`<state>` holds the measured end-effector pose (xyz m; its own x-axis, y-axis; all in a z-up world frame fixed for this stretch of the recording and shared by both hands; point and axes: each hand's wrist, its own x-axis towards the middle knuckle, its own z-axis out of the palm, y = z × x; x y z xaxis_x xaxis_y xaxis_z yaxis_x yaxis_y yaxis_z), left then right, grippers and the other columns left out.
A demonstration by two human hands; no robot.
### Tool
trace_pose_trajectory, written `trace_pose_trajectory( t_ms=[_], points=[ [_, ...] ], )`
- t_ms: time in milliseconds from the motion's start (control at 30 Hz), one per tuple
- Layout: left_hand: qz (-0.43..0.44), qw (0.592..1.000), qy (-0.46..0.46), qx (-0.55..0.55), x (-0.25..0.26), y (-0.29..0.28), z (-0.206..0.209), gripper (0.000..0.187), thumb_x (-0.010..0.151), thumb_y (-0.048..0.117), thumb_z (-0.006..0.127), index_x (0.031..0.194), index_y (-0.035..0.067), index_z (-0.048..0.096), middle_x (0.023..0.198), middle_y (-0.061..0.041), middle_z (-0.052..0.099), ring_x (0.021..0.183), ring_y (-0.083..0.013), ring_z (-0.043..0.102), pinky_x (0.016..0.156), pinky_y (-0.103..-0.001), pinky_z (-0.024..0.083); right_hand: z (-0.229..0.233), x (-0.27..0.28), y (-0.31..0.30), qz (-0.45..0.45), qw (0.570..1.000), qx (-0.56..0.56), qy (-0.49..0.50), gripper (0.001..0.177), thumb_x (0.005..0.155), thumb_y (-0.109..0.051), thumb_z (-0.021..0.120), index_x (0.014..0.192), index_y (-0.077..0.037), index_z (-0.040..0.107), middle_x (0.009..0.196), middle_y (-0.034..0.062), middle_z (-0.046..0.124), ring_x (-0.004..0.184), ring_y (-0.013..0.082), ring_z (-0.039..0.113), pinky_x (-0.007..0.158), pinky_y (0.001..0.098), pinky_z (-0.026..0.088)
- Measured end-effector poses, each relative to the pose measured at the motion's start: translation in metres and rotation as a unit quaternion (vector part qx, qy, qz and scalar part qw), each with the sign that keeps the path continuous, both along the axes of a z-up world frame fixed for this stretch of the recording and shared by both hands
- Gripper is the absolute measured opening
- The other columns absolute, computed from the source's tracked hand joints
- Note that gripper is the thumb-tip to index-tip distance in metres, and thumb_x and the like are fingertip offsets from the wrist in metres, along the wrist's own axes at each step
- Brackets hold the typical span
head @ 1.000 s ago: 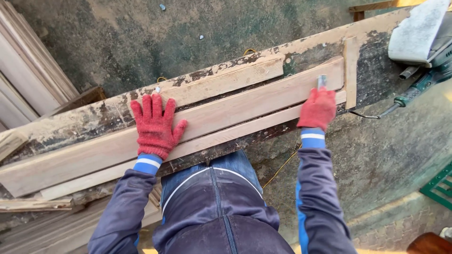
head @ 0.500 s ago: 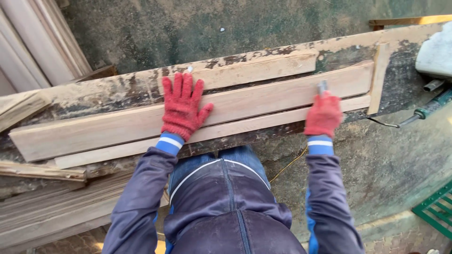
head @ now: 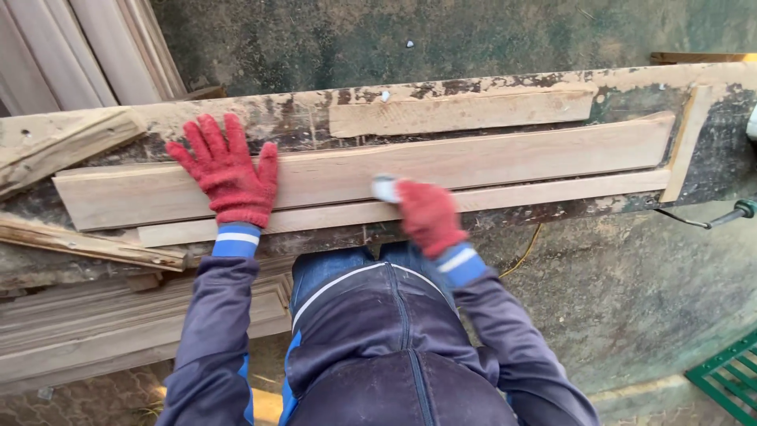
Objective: Sanding a piece of wood manually using sandpaper.
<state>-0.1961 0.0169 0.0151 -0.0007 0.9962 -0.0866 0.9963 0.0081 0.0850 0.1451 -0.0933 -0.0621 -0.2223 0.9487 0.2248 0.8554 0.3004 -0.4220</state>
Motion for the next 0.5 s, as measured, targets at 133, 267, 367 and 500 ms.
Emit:
trace_pose_trajectory(
  t_ms=[133, 267, 367, 500],
  points=[
    [-0.016, 0.999, -0.032, 0.038, 0.001, 0.001, -0.003, 0.077, 0.107, 0.056, 0.057, 0.159, 0.001, 0.048, 0.158, -0.04, 0.041, 0.149, -0.0573, 0.025, 0.118, -0.074, 0.0, -0.002, 0.124, -0.016, -0.155, 0.977, 0.046, -0.136, 0.026, 0.099, -0.033, 0.07, 0.118, -0.017, 0.076, 0.098, 0.005, 0.072, 0.081, 0.0296, 0.071, 0.068, 0.0408, 0.059],
    [-0.01, 0.999, -0.005, 0.032, 0.003, 0.003, 0.005, 0.075, 0.103, 0.057, 0.058, 0.156, 0.004, 0.054, 0.157, -0.035, 0.048, 0.149, -0.053, 0.032, 0.121, -0.072, 0.001, -0.015, 0.12, -0.02, -0.237, 0.942, 0.041, -0.235, 0.028, 0.1, -0.038, 0.071, 0.119, -0.017, 0.074, 0.101, 0.0024, 0.065, 0.086, 0.0244, 0.069, 0.069, 0.035, 0.057],
    [0.004, 1.0, 0.011, 0.004, 0.007, 0.004, 0.013, 0.076, 0.104, 0.061, 0.052, 0.157, 0.007, 0.054, 0.158, -0.031, 0.048, 0.152, -0.0493, 0.032, 0.124, -0.07, -0.001, 0.035, -0.032, 0.022, -0.105, 0.991, 0.017, -0.075, 0.021, 0.102, -0.03, 0.063, 0.109, -0.012, 0.071, 0.093, 0.0087, 0.064, 0.081, 0.0329, 0.067, 0.065, 0.0432, 0.056],
    [-0.003, 1.0, -0.004, -0.008, 0.005, 0.009, 0.015, 0.075, 0.107, 0.059, 0.048, 0.158, 0.005, 0.05, 0.159, -0.034, 0.044, 0.151, -0.0524, 0.03, 0.122, -0.072, 0.0, 0.031, -0.119, 0.033, 0.076, 0.995, 0.044, -0.04, 0.018, 0.093, -0.024, 0.068, 0.106, -0.011, 0.072, 0.101, 0.0081, 0.07, 0.086, 0.0314, 0.07, 0.065, 0.0456, 0.058]
  ],
)
